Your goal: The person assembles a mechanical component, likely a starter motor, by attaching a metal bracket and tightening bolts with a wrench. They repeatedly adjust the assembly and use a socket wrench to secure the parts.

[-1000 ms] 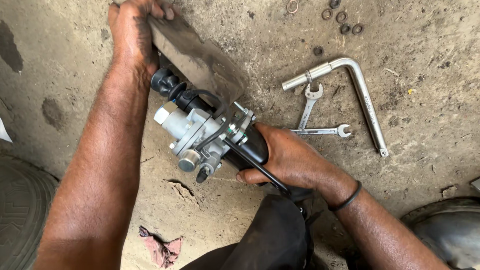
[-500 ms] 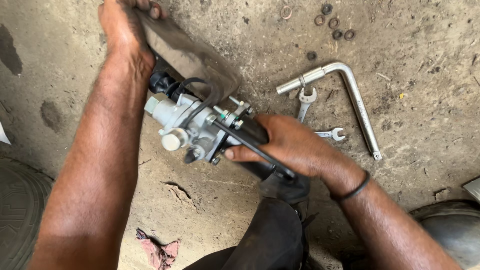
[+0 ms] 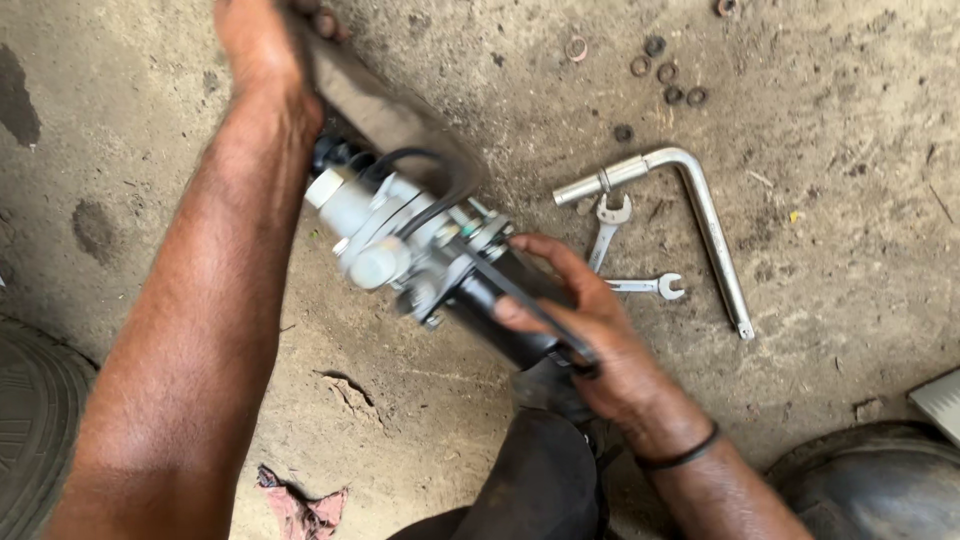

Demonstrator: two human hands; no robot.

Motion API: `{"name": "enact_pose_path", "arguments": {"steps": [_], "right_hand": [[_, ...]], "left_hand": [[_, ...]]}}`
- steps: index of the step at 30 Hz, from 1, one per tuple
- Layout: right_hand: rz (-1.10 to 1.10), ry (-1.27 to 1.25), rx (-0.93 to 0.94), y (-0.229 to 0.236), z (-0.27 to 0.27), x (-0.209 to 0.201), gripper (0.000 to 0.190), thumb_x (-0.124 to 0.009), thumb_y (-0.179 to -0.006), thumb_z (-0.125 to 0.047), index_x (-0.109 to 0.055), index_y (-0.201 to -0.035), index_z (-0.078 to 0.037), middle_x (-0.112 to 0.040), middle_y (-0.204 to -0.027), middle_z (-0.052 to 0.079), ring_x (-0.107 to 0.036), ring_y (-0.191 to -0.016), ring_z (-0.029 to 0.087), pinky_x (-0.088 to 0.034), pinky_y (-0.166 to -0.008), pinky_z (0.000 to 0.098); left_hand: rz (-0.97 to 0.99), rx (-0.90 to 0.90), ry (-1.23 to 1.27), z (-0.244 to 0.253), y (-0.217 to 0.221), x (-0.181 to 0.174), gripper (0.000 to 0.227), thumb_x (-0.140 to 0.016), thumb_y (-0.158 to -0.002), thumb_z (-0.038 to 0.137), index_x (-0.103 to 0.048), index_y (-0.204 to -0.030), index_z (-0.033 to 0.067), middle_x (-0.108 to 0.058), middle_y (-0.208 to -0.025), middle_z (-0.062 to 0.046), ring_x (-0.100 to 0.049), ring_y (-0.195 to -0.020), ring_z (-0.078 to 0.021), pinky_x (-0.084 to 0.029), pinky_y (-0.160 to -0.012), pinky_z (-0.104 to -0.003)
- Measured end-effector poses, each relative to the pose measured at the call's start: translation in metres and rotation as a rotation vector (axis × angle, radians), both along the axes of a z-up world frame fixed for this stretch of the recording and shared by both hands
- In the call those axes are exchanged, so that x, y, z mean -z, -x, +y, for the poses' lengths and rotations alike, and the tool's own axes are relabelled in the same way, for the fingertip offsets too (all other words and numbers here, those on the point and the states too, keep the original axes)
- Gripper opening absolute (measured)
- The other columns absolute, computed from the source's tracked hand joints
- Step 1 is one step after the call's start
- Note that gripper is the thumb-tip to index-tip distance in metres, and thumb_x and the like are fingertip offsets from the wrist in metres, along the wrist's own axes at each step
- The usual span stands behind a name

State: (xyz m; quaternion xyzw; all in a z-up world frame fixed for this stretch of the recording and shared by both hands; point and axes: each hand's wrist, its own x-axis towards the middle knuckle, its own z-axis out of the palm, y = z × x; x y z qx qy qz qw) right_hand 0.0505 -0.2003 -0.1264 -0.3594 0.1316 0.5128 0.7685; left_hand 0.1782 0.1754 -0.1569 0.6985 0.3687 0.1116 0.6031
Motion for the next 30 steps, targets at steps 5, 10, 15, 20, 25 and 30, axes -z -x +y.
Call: {"name": "enact_pose_path", "arguments": {"steps": [5,10,15,20,25,30], "right_hand": [[0.159,-0.175,0.005,-0.030,-0.021,0.017,0.098,-0.087,-0.071,-0.048,-0.049,-0.148,0.000,-0.072,-0.120,0.020,-0.074,-0.102,0.032,-0.067,-0.075,0.0419],[0.202,-0.269,-0.064,-0.052,-0.024,0.029,0.080,-0.078,-0.083,-0.043,-0.051,-0.144,0.002,-0.073,-0.110,0.024,-0.077,-0.083,0.028,-0.066,-0.067,0.0355],[0.198,-0.252,0.064,-0.036,-0.014,0.017,0.073,-0.077,-0.089,-0.041,-0.054,-0.139,0.007,-0.072,-0.103,0.024,-0.075,-0.079,0.029,-0.065,-0.062,0.0360],[0.174,-0.182,0.103,-0.049,-0.020,0.017,0.067,-0.074,-0.090,-0.041,-0.060,-0.130,0.011,-0.074,-0.096,0.028,-0.076,-0.072,0.033,-0.065,-0.055,0.0368],[0.291,-0.143,0.125,-0.059,-0.025,0.024,0.061,-0.070,-0.091,-0.040,-0.063,-0.122,0.012,-0.073,-0.091,0.027,-0.074,-0.066,0.037,-0.063,-0.047,0.0395],[0.299,-0.174,0.131,-0.063,-0.019,0.022,0.060,-0.070,-0.092,-0.038,-0.063,-0.121,0.014,-0.072,-0.089,0.028,-0.074,-0.065,0.038,-0.062,-0.046,0.0387]], "left_hand": [[0.092,-0.037,-0.092,0.015,-0.004,0.016,0.035,-0.058,-0.097,0.035,-0.056,-0.091,0.0005,-0.056,-0.082,-0.014,-0.058,-0.074,-0.0267,-0.059,-0.075,-0.052],[0.111,-0.059,-0.104,0.018,-0.016,0.029,0.041,-0.059,-0.095,0.038,-0.056,-0.097,-0.0028,-0.058,-0.089,-0.017,-0.060,-0.082,-0.0291,-0.059,-0.079,-0.054],[0.152,-0.084,-0.122,0.016,-0.013,0.047,0.049,-0.061,-0.093,0.041,-0.057,-0.104,-0.0060,-0.060,-0.097,-0.021,-0.062,-0.089,-0.0314,-0.060,-0.083,-0.055],[0.149,-0.117,-0.159,0.020,-0.016,0.057,0.057,-0.062,-0.091,0.044,-0.057,-0.111,-0.0093,-0.063,-0.104,-0.025,-0.064,-0.096,-0.0337,-0.060,-0.087,-0.056],[0.125,-0.143,-0.170,0.024,-0.018,0.072,0.067,-0.064,-0.089,0.048,-0.058,-0.117,-0.0126,-0.065,-0.111,-0.028,-0.066,-0.104,-0.0361,-0.060,-0.091,-0.058],[0.063,-0.183,-0.169,0.030,-0.009,0.081,0.075,-0.066,-0.089,0.049,-0.060,-0.120,-0.0185,-0.069,-0.116,-0.031,-0.067,-0.108,-0.0367,-0.062,-0.092,-0.058]]}}
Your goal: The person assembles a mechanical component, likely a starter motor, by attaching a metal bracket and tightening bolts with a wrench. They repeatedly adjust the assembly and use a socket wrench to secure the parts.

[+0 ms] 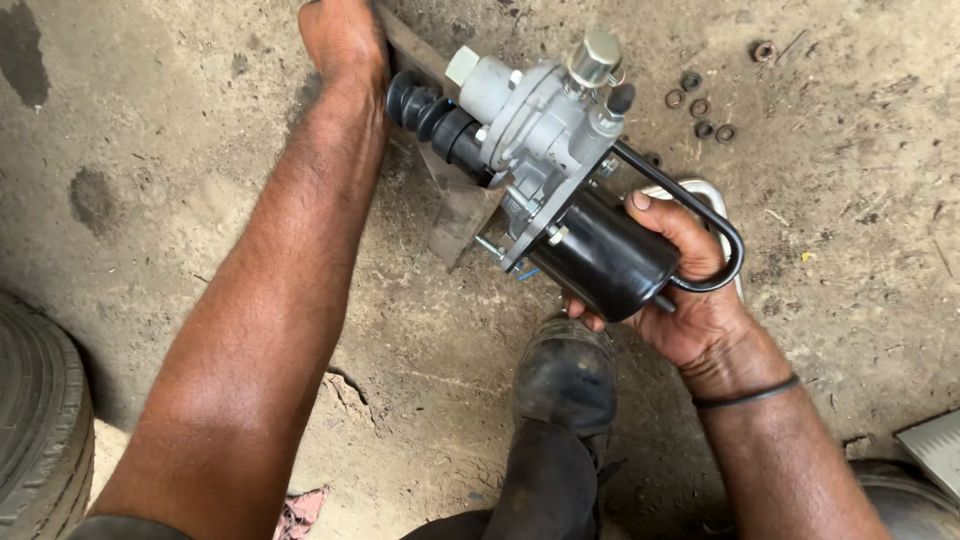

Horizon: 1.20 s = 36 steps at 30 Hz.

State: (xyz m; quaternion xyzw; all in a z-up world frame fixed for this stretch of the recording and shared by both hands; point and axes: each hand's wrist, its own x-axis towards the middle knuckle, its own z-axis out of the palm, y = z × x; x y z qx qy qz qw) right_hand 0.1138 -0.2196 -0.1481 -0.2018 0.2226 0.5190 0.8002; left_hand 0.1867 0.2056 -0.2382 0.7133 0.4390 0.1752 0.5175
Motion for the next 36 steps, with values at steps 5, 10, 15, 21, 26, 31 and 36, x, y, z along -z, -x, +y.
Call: {"name": "enact_pose_path", "arguments": {"steps": [5,10,15,21,26,31,36], "right_hand": [[-0.084,0.054,-0.088,-0.001,0.000,0.002,0.064,-0.070,-0.089,-0.040,-0.063,-0.120,0.016,-0.072,-0.084,0.030,-0.074,-0.061,0.036,-0.061,-0.042,0.0372],[-0.178,0.003,-0.103,-0.010,0.001,-0.003,0.066,-0.073,-0.089,-0.037,-0.060,-0.120,0.020,-0.071,-0.083,0.031,-0.073,-0.058,0.034,-0.059,-0.040,0.0349],[-0.220,0.025,-0.131,-0.014,0.006,-0.012,0.070,-0.077,-0.088,-0.040,-0.061,-0.126,0.016,-0.072,-0.080,0.027,-0.073,-0.056,0.029,-0.056,-0.038,0.0268],[-0.200,0.023,-0.088,-0.012,0.005,-0.004,0.072,-0.079,-0.082,-0.041,-0.061,-0.126,0.012,-0.071,-0.081,0.026,-0.070,-0.053,0.026,-0.054,-0.037,0.0258],[-0.486,0.137,-0.151,-0.012,-0.008,0.002,0.080,-0.083,-0.080,-0.045,-0.059,-0.137,0.006,-0.072,-0.115,0.027,-0.071,-0.098,0.033,-0.060,-0.084,0.0427],[-0.594,0.297,-0.251,0.006,-0.011,0.009,0.105,-0.085,-0.060,-0.061,-0.053,-0.143,-0.005,-0.072,-0.130,0.024,-0.066,-0.126,0.034,-0.048,-0.109,0.0513],[-0.576,0.259,-0.321,0.024,-0.004,0.019,0.096,-0.085,-0.062,-0.054,-0.053,-0.139,-0.009,-0.071,-0.130,0.017,-0.069,-0.123,0.033,-0.051,-0.109,0.0555]], "left_hand": [[0.090,-0.132,-0.017,0.010,0.008,0.005,0.077,-0.064,-0.084,0.049,-0.055,-0.120,-0.0176,-0.067,-0.115,-0.028,-0.072,-0.103,-0.0359,-0.061,-0.085,-0.055],[0.131,-0.079,0.033,0.006,0.010,-0.008,0.077,-0.057,-0.085,0.051,-0.057,-0.125,-0.0149,-0.069,-0.115,-0.029,-0.074,-0.104,-0.0375,-0.060,-0.086,-0.059],[0.116,-0.042,0.050,-0.011,0.016,-0.036,0.075,-0.056,-0.087,0.053,-0.052,-0.127,-0.0110,-0.064,-0.114,-0.027,-0.070,-0.105,-0.0381,-0.060,-0.088,-0.061],[0.037,0.013,0.068,-0.033,0.015,-0.059,0.053,-0.060,-0.088,0.045,-0.054,-0.110,-0.0025,-0.060,-0.097,-0.019,-0.064,-0.089,-0.0306,-0.057,-0.077,-0.054],[-0.198,0.131,0.106,-0.048,0.015,-0.088,0.032,-0.063,-0.088,0.037,-0.058,-0.093,0.0057,-0.058,-0.080,-0.011,-0.058,-0.072,-0.0233,-0.054,-0.065,-0.046],[-0.439,0.189,0.212,-0.063,0.026,-0.107,0.018,-0.067,-0.088,0.027,-0.058,-0.082,0.0127,-0.056,-0.067,-0.005,-0.053,-0.062,-0.0187,-0.051,-0.058,-0.040],[-0.491,0.248,0.242,-0.062,0.050,-0.102,0.022,-0.070,-0.091,0.027,-0.058,-0.080,0.0136,-0.055,-0.067,-0.005,-0.054,-0.063,-0.0203,-0.053,-0.065,-0.040]]}}
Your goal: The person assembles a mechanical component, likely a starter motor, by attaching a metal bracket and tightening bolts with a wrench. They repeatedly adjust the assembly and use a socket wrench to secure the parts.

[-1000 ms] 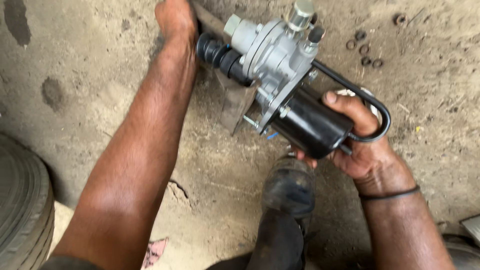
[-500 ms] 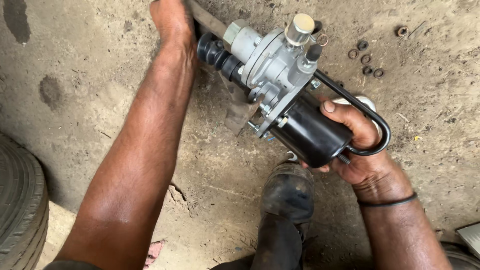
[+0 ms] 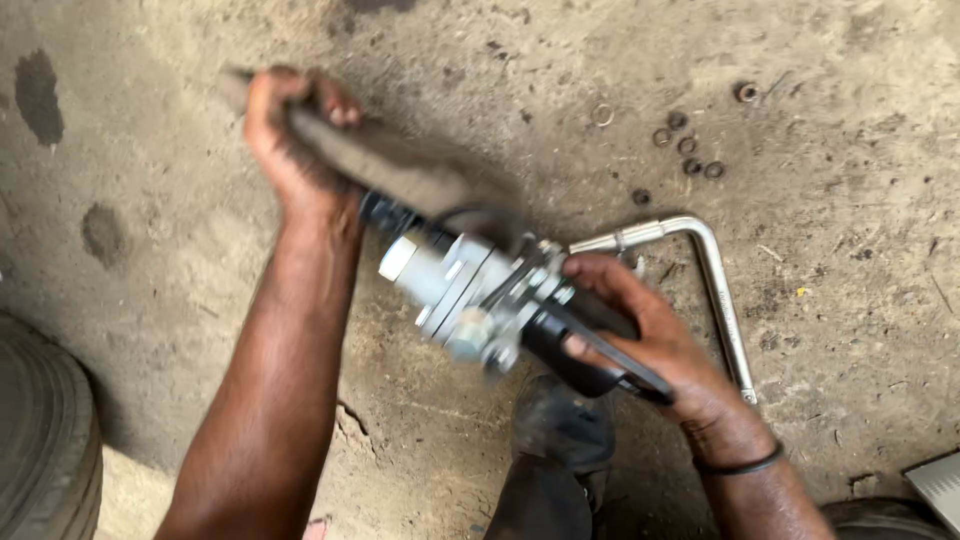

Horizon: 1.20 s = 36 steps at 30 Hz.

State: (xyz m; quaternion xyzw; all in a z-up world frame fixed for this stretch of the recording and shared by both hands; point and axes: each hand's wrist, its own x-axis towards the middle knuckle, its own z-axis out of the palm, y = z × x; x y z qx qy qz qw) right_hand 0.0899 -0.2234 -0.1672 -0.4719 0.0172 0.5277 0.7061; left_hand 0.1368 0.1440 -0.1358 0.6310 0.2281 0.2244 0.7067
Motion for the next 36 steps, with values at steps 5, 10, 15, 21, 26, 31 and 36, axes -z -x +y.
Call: {"name": "enact_pose_path", "arguments": {"steps": [5,10,15,21,26,31,36], "right_hand": [[-0.028,0.012,-0.048,-0.007,0.000,-0.007,0.083,-0.082,-0.071,-0.049,-0.054,-0.138,-0.009,-0.072,-0.126,0.017,-0.072,-0.118,0.031,-0.058,-0.105,0.0546],[-0.155,0.112,-0.209,-0.020,0.003,-0.017,0.086,-0.079,-0.072,-0.054,-0.049,-0.140,-0.012,-0.073,-0.119,0.015,-0.075,-0.111,0.028,-0.061,-0.095,0.0511],[-0.176,0.058,-0.198,-0.027,0.010,-0.019,0.087,-0.080,-0.069,-0.052,-0.049,-0.138,-0.009,-0.076,-0.107,0.016,-0.079,-0.098,0.028,-0.066,-0.086,0.0502],[-0.133,-0.065,-0.156,-0.030,0.008,-0.013,0.080,-0.083,-0.076,-0.032,-0.047,-0.143,-0.007,-0.075,-0.111,0.017,-0.079,-0.100,0.028,-0.068,-0.085,0.0448],[-0.202,0.006,-0.213,-0.030,0.011,-0.011,0.075,-0.083,-0.075,-0.022,-0.049,-0.141,-0.010,-0.073,-0.112,0.014,-0.078,-0.102,0.024,-0.068,-0.088,0.0403],[-0.104,-0.018,-0.092,-0.025,0.008,-0.008,0.065,-0.077,-0.076,-0.021,-0.052,-0.135,-0.009,-0.074,-0.102,0.013,-0.080,-0.092,0.025,-0.072,-0.079,0.0399],[0.016,-0.102,-0.071,-0.025,0.009,-0.003,0.068,-0.076,-0.079,-0.036,-0.057,-0.138,-0.007,-0.076,-0.099,0.015,-0.079,-0.089,0.025,-0.068,-0.082,0.0393]], "left_hand": [[0.043,-0.063,0.107,0.005,0.018,-0.005,0.019,-0.069,-0.089,0.026,-0.059,-0.080,0.0131,-0.056,-0.065,-0.005,-0.058,-0.064,-0.0211,-0.057,-0.067,-0.043],[0.131,-0.081,0.184,0.001,0.013,-0.010,0.017,-0.064,-0.089,0.023,-0.055,-0.078,0.0128,-0.054,-0.066,-0.007,-0.056,-0.068,-0.0227,-0.055,-0.077,-0.045],[0.169,-0.113,0.276,-0.001,0.009,-0.010,0.016,-0.059,-0.086,0.018,-0.047,-0.076,0.0144,-0.047,-0.065,-0.007,-0.050,-0.070,-0.0242,-0.051,-0.084,-0.047],[0.197,-0.149,0.284,0.001,0.008,-0.006,0.016,-0.059,-0.084,0.019,-0.047,-0.074,0.0147,-0.047,-0.063,-0.007,-0.051,-0.068,-0.0240,-0.052,-0.082,-0.047],[0.161,-0.045,0.195,0.006,0.004,-0.003,0.013,-0.060,-0.086,0.019,-0.051,-0.079,0.0127,-0.047,-0.064,-0.007,-0.048,-0.068,-0.0225,-0.050,-0.081,-0.043],[0.187,-0.101,0.117,0.006,0.001,0.002,0.015,-0.064,-0.086,0.020,-0.053,-0.079,0.0119,-0.049,-0.063,-0.006,-0.048,-0.064,-0.0211,-0.049,-0.073,-0.044],[0.209,-0.062,0.082,0.009,-0.003,0.000,0.015,-0.066,-0.085,0.022,-0.055,-0.085,0.0131,-0.050,-0.065,-0.005,-0.051,-0.066,-0.0200,-0.054,-0.075,-0.044]]}}
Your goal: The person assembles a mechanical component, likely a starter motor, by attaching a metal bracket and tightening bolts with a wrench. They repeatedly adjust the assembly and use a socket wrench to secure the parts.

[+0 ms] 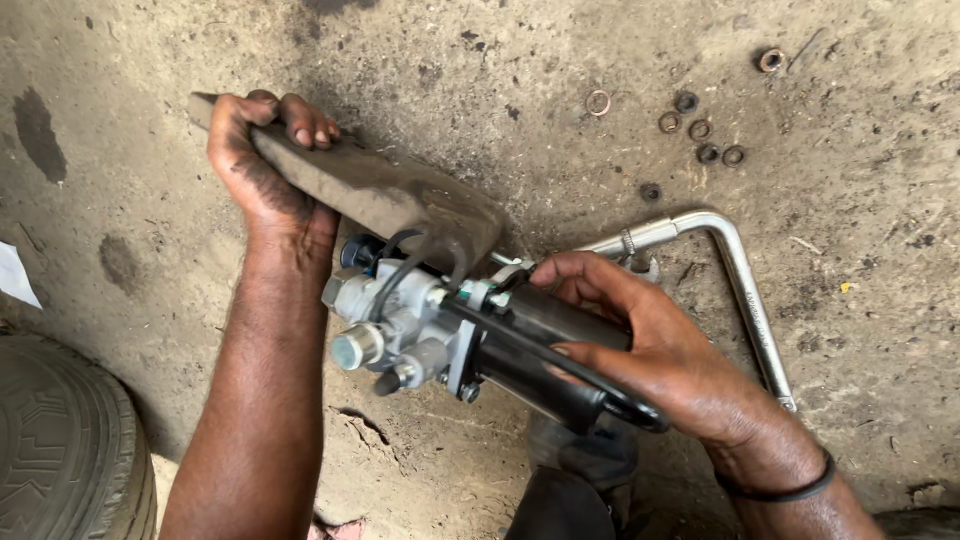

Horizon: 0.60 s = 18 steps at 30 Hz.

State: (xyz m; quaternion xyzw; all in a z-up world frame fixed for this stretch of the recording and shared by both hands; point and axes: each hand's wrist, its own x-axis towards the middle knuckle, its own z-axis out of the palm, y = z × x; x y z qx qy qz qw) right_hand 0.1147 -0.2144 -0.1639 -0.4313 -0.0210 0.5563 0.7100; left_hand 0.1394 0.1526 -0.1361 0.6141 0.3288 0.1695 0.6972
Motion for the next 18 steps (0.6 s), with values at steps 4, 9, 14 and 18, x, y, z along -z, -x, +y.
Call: {"name": "enact_pose_path", "arguments": {"steps": [4,9,14,18], "right_hand": [[0.168,-0.117,0.110,0.005,0.003,0.008,0.084,-0.085,-0.078,-0.051,-0.056,-0.137,0.002,-0.074,-0.109,0.019,-0.076,-0.094,0.027,-0.065,-0.087,0.0421],[0.217,-0.091,0.159,0.011,0.002,0.013,0.095,-0.085,-0.071,-0.054,-0.056,-0.139,0.005,-0.071,-0.115,0.021,-0.073,-0.104,0.027,-0.061,-0.094,0.0405],[0.244,-0.125,0.165,0.003,-0.002,0.012,0.093,-0.085,-0.073,-0.052,-0.054,-0.139,0.006,-0.071,-0.119,0.023,-0.073,-0.106,0.030,-0.061,-0.096,0.0408],[0.182,-0.054,0.090,-0.005,-0.008,0.005,0.087,-0.082,-0.081,-0.053,-0.057,-0.145,0.001,-0.072,-0.118,0.023,-0.077,-0.099,0.034,-0.066,-0.084,0.0446]], "left_hand": [[0.016,0.059,-0.013,0.005,0.001,0.004,0.021,-0.069,-0.088,0.026,-0.053,-0.084,0.0128,-0.053,-0.067,-0.005,-0.053,-0.066,-0.0203,-0.055,-0.074,-0.045],[0.020,0.009,-0.005,0.006,-0.006,0.010,0.020,-0.068,-0.086,0.026,-0.053,-0.084,0.0140,-0.052,-0.066,-0.005,-0.051,-0.064,-0.0201,-0.053,-0.071,-0.043],[-0.010,0.057,0.017,0.008,-0.006,0.012,0.018,-0.063,-0.088,0.026,-0.051,-0.084,0.0126,-0.051,-0.067,-0.007,-0.052,-0.065,-0.0213,-0.052,-0.070,-0.043],[-0.004,0.016,-0.076,0.008,-0.002,0.017,0.018,-0.064,-0.088,0.026,-0.051,-0.083,0.0132,-0.051,-0.066,-0.005,-0.052,-0.063,-0.0193,-0.052,-0.064,-0.043]]}}
